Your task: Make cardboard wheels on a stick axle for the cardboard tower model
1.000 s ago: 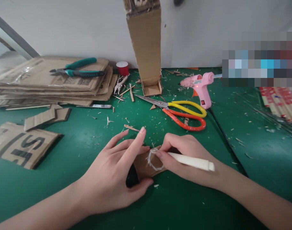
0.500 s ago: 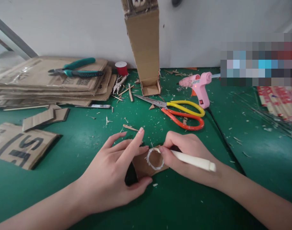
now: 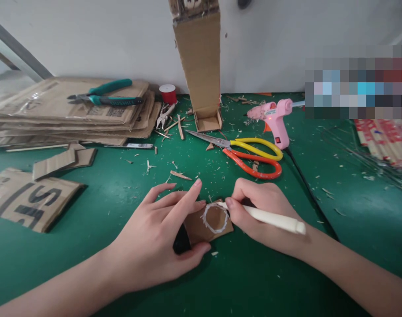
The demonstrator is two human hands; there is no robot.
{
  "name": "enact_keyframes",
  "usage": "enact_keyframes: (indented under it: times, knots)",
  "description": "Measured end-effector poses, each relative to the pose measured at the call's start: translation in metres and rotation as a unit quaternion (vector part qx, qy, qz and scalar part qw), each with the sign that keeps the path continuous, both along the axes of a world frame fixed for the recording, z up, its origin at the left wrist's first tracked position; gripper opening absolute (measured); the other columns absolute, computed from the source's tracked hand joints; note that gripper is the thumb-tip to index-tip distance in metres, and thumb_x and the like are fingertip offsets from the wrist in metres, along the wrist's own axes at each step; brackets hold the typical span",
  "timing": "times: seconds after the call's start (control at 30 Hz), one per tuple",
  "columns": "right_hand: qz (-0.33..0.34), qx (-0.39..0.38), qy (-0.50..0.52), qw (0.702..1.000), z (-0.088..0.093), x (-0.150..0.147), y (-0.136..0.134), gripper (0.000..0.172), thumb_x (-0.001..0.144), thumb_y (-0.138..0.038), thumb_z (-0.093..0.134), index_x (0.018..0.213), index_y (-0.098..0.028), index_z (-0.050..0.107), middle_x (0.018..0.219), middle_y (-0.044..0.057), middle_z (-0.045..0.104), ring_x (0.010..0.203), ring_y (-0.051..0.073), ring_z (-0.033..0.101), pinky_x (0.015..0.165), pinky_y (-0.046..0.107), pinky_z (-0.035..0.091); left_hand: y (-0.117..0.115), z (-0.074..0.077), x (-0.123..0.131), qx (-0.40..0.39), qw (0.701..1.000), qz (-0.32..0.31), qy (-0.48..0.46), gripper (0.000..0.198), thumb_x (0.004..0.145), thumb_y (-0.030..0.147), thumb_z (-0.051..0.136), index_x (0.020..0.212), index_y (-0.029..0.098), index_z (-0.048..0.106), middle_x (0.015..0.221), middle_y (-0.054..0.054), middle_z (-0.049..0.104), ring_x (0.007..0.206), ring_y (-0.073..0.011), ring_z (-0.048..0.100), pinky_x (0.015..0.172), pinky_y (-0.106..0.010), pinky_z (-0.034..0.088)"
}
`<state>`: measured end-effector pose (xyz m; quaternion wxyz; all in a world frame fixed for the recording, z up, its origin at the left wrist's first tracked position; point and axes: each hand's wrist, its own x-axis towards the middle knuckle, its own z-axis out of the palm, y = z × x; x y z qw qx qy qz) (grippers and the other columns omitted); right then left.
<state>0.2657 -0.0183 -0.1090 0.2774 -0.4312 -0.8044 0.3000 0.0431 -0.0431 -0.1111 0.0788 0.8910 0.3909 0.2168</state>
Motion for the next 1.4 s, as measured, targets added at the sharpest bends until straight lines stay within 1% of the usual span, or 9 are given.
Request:
enact_keyframes:
  times: [0.13, 0.23, 0.37, 0.5, 0.63, 0.77, 0.97, 1.23, 1.4]
  knots:
    - [0.025, -0.006, -0.004, 1.000, 0.0002, 0.0008, -0.0002, 0.022, 0.087, -0.024, 0.052, 0.067, -0.019, 0.043, 0.053, -0.009, 0.045, 0.045, 0.003, 0.041, 0.040, 0.015, 0.027, 0.0002, -0.0003, 0.0003, 0.002, 1.000, -0.001, -0.002, 0.084, 0.075, 0.034, 0.064, 0.144, 0.015, 0.020, 0.109, -0.005, 0.070, 0.104, -0.0242, 0.062, 0.102, -0.046, 0.033]
    - [0.004, 0.013, -0.012, 1.000, 0.0005, 0.0011, 0.0002, 0.024, 0.085, -0.021, 0.051, 0.065, -0.019, 0.039, 0.050, -0.009, 0.039, 0.043, 0.003, 0.037, 0.040, 0.015, 0.026, 0.0000, -0.0003, 0.0006, 0.000, 1.000, 0.002, 0.001, 0.085, 0.075, 0.035, 0.064, 0.145, 0.015, 0.019, 0.108, -0.005, 0.071, 0.104, -0.0244, 0.061, 0.102, -0.046, 0.033]
    - [0.011, 0.006, -0.014, 1.000, 0.0010, 0.0011, 0.0008, 0.022, 0.086, -0.022, 0.050, 0.066, -0.019, 0.040, 0.051, -0.009, 0.042, 0.043, 0.004, 0.039, 0.040, 0.016, 0.027, -0.0003, 0.0000, 0.0007, 0.000, 1.000, 0.002, 0.000, 0.084, 0.075, 0.035, 0.063, 0.144, 0.016, 0.019, 0.108, -0.005, 0.071, 0.104, -0.0245, 0.062, 0.102, -0.046, 0.033]
    - [-0.002, 0.015, -0.008, 1.000, 0.0008, 0.0019, -0.0001, 0.026, 0.083, -0.017, 0.050, 0.063, -0.020, 0.034, 0.049, -0.009, 0.035, 0.042, 0.003, 0.034, 0.040, 0.016, 0.025, -0.0006, 0.0000, 0.0003, 0.002, 1.000, 0.002, 0.000, 0.084, 0.076, 0.035, 0.063, 0.145, 0.016, 0.018, 0.107, -0.005, 0.071, 0.104, -0.0246, 0.062, 0.101, -0.045, 0.034]
    - [-0.005, 0.005, 0.003, 1.000, -0.0003, 0.0023, -0.0006, 0.025, 0.087, -0.022, 0.049, 0.065, -0.020, 0.036, 0.049, -0.010, 0.037, 0.041, 0.003, 0.036, 0.039, 0.015, 0.026, -0.0001, -0.0006, 0.0001, 0.000, 1.000, 0.004, 0.003, 0.083, 0.076, 0.036, 0.062, 0.144, 0.016, 0.020, 0.108, -0.005, 0.070, 0.104, -0.0246, 0.062, 0.102, -0.046, 0.033]
    - [0.007, 0.025, 0.001, 1.000, -0.0003, 0.0040, -0.0017, 0.027, 0.084, -0.019, 0.050, 0.062, -0.020, 0.033, 0.050, -0.009, 0.034, 0.042, 0.003, 0.032, 0.039, 0.016, 0.024, 0.0000, -0.0010, 0.0002, -0.002, 1.000, 0.006, 0.002, 0.083, 0.075, 0.034, 0.063, 0.144, 0.015, 0.020, 0.109, -0.005, 0.070, 0.105, -0.0238, 0.061, 0.102, -0.045, 0.033]
    - [-0.012, -0.016, 0.002, 1.000, 0.0016, 0.0055, -0.0038, 0.027, 0.086, -0.022, 0.046, 0.063, -0.021, 0.033, 0.049, -0.009, 0.035, 0.041, 0.005, 0.034, 0.039, 0.017, 0.027, 0.0006, -0.0009, 0.0001, -0.007, 1.000, 0.003, 0.000, 0.084, 0.075, 0.034, 0.063, 0.144, 0.016, 0.019, 0.109, -0.006, 0.070, 0.104, -0.0246, 0.062, 0.101, -0.046, 0.033]
    - [0.017, 0.001, -0.015, 1.000, 0.0021, 0.0088, -0.0035, 0.029, 0.085, -0.020, 0.046, 0.061, -0.021, 0.030, 0.049, -0.008, 0.034, 0.042, 0.006, 0.032, 0.040, 0.019, 0.025, 0.0018, -0.0013, 0.0001, -0.005, 1.000, 0.004, -0.001, 0.083, 0.074, 0.033, 0.064, 0.144, 0.016, 0.021, 0.109, -0.005, 0.070, 0.104, -0.0240, 0.062, 0.101, -0.045, 0.034]
    - [-0.014, -0.022, -0.003, 1.000, 0.0020, 0.0095, -0.0045, 0.027, 0.088, -0.024, 0.043, 0.063, -0.022, 0.034, 0.048, -0.008, 0.038, 0.041, 0.006, 0.035, 0.039, 0.019, 0.028, 0.0014, -0.0012, 0.0002, -0.008, 1.000, 0.003, -0.001, 0.083, 0.075, 0.033, 0.063, 0.144, 0.015, 0.021, 0.108, -0.006, 0.071, 0.103, -0.0244, 0.062, 0.101, -0.045, 0.034]
